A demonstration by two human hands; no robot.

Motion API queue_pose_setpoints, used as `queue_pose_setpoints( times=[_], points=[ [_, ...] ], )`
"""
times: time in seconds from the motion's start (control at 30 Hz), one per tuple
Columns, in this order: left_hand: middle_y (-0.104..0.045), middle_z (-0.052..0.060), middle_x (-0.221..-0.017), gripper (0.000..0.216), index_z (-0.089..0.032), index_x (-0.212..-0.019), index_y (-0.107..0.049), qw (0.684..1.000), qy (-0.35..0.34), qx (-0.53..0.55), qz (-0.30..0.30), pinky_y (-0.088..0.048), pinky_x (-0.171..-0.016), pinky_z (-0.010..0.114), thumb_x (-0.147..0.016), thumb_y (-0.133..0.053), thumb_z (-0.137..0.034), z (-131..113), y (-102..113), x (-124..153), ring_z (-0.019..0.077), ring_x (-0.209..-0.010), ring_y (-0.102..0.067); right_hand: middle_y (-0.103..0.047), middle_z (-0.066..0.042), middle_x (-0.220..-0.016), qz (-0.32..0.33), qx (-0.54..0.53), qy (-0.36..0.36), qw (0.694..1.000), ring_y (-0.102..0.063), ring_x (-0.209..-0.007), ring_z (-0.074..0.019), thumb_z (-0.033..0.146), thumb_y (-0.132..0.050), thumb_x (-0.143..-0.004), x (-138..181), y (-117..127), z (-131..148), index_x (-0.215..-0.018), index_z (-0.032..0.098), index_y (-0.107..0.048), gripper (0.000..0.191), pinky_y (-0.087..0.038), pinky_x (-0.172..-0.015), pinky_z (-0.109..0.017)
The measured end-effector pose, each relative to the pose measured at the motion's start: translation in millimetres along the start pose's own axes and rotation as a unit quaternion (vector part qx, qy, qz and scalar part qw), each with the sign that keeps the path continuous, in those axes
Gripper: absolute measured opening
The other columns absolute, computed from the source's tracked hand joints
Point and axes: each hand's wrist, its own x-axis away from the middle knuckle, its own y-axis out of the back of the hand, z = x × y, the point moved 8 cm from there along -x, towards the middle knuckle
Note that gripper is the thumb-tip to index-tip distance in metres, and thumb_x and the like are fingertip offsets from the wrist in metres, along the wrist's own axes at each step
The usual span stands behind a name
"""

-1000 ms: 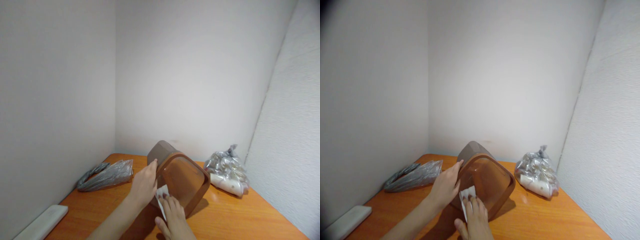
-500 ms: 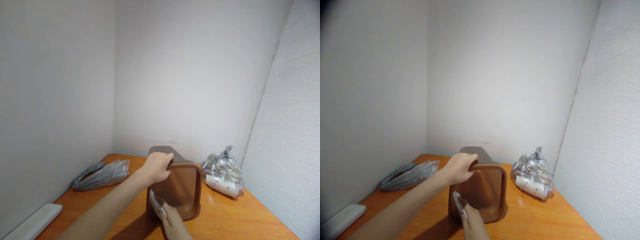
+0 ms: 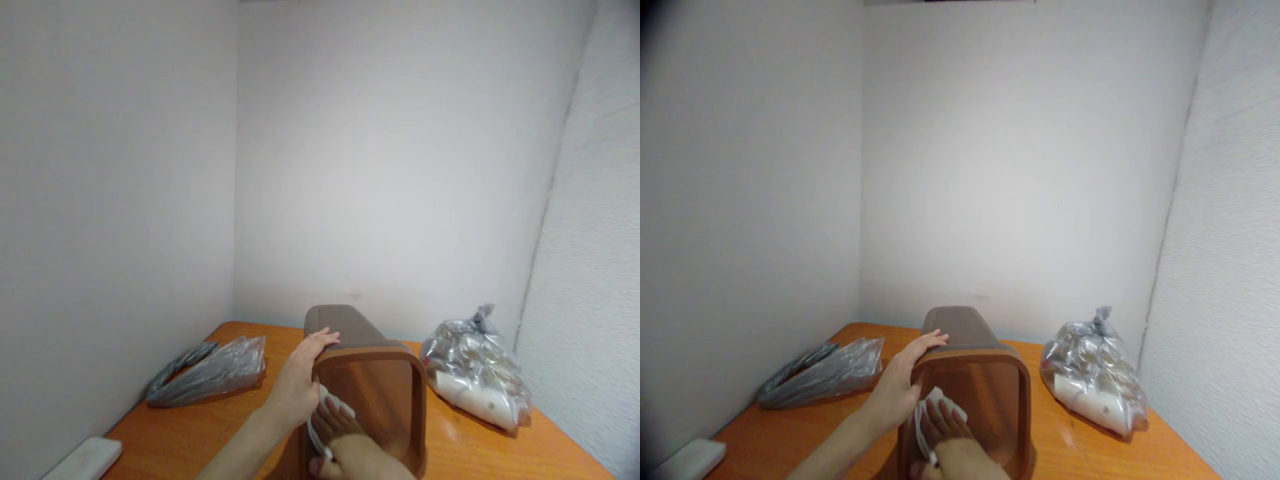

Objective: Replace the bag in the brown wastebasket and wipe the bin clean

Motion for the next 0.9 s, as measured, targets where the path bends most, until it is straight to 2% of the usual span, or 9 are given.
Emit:
queue_pose_setpoints(
  times=[0.1, 0.23, 0.37, 0.43, 0.5, 0.63, 0.7, 0.8, 0.9],
  points=[
    [-0.056, 0.001, -0.142, 0.083, -0.025, -0.13, -0.052, 1.0, -0.003, -0.01, 0.002, -0.03, -0.121, 0.044, -0.057, -0.037, 0.011, 0.4, -0.6, -0.8, 0.0163, -0.14, -0.04, -0.034, -0.004, -0.158, -0.062, 0.069, -0.03, 0.995, -0.031, -0.145, -0.0259, 0.044, -0.039, -0.099, -16.5, 11.6, -29.7, -0.148, 0.031, -0.04, 0.051, -0.029, -0.117, -0.044],
    [-0.055, 0.003, -0.144, 0.079, -0.024, -0.132, -0.051, 1.0, 0.008, -0.016, 0.004, -0.032, -0.12, 0.044, -0.062, -0.037, 0.011, -1.4, 1.6, 0.8, 0.0171, -0.14, -0.041, -0.042, 0.0, -0.154, -0.107, 0.101, -0.083, 0.986, -0.035, -0.143, -0.0245, 0.04, -0.038, -0.1, -34.2, 23.2, -55.5, -0.144, 0.036, -0.045, 0.045, -0.027, -0.117, -0.048],
    [-0.055, 0.005, -0.143, 0.075, -0.022, -0.133, -0.051, 1.0, 0.013, -0.02, 0.008, -0.033, -0.119, 0.045, -0.065, -0.039, 0.009, -4.2, 2.8, 0.9, 0.0186, -0.14, -0.042, -0.046, -0.008, -0.151, -0.126, 0.129, -0.147, 0.973, -0.036, -0.142, -0.0327, 0.043, -0.042, -0.098, -34.9, 22.9, -70.3, -0.143, 0.03, -0.048, 0.048, -0.027, -0.114, -0.058],
    [-0.055, 0.006, -0.143, 0.073, -0.021, -0.133, -0.051, 1.0, 0.011, -0.021, 0.008, -0.033, -0.119, 0.045, -0.067, -0.04, 0.008, -5.0, 2.9, 0.5, 0.0191, -0.139, -0.042, -0.045, -0.014, -0.15, -0.125, 0.141, -0.177, 0.966, -0.037, -0.14, -0.0396, 0.046, -0.046, -0.095, -27.3, 15.9, -76.1, -0.143, 0.023, -0.049, 0.053, -0.029, -0.11, -0.064],
    [-0.055, 0.006, -0.143, 0.071, -0.021, -0.133, -0.051, 1.0, 0.005, -0.022, 0.006, -0.034, -0.119, 0.045, -0.068, -0.041, 0.007, -5.4, 2.4, 0.2, 0.0192, -0.139, -0.043, -0.044, -0.016, -0.149, -0.117, 0.148, -0.194, 0.963, -0.039, -0.138, -0.0432, 0.051, -0.05, -0.092, -14.8, 3.8, -81.4, -0.142, 0.023, -0.051, 0.058, -0.034, -0.107, -0.065],
    [-0.055, 0.006, -0.144, 0.071, -0.021, -0.133, -0.05, 1.0, 0.002, -0.018, 0.004, -0.034, -0.119, 0.045, -0.069, -0.041, 0.008, -3.9, 1.6, -0.4, 0.0194, -0.14, -0.042, -0.047, -0.009, -0.148, -0.123, 0.166, -0.144, 0.968, -0.045, -0.133, -0.0428, 0.063, -0.053, -0.086, 19.2, -24.7, -81.1, -0.143, 0.036, -0.047, 0.064, -0.045, -0.102, -0.059],
    [-0.054, 0.006, -0.144, 0.073, -0.022, -0.132, -0.049, 1.0, 0.002, -0.008, 0.005, -0.032, -0.12, 0.045, -0.067, -0.04, 0.01, -4.1, 2.2, -1.0, 0.0193, -0.141, -0.04, -0.051, -0.007, -0.145, -0.133, 0.177, -0.12, 0.968, -0.052, -0.127, -0.0439, 0.061, -0.055, -0.085, 38.6, -33.2, -77.3, -0.141, 0.04, -0.048, 0.06, -0.05, -0.095, -0.059],
    [-0.05, 0.006, -0.148, 0.077, -0.023, -0.134, -0.044, 0.999, 0.011, 0.035, -0.003, -0.027, -0.122, 0.045, -0.065, -0.04, 0.011, -4.3, 3.7, 1.7, 0.0183, -0.144, -0.035, -0.053, -0.007, -0.143, -0.143, 0.169, -0.096, 0.971, -0.055, -0.124, -0.0442, 0.05, -0.061, -0.086, 62.9, -32.2, -66.3, -0.14, 0.041, -0.049, 0.056, -0.052, -0.092, -0.059],
    [-0.04, 0.009, -0.154, 0.071, -0.023, -0.14, -0.034, 0.994, 0.045, 0.069, -0.072, -0.024, -0.122, 0.048, -0.076, -0.046, 0.004, 3.6, 5.9, 20.2, 0.0195, -0.146, -0.031, -0.048, -0.009, -0.146, -0.129, 0.144, -0.063, 0.979, -0.049, -0.129, -0.044, 0.048, -0.063, -0.085, 74.8, -22.9, -50.0, -0.144, 0.038, -0.044, 0.063, -0.048, -0.099, -0.061]
  ],
)
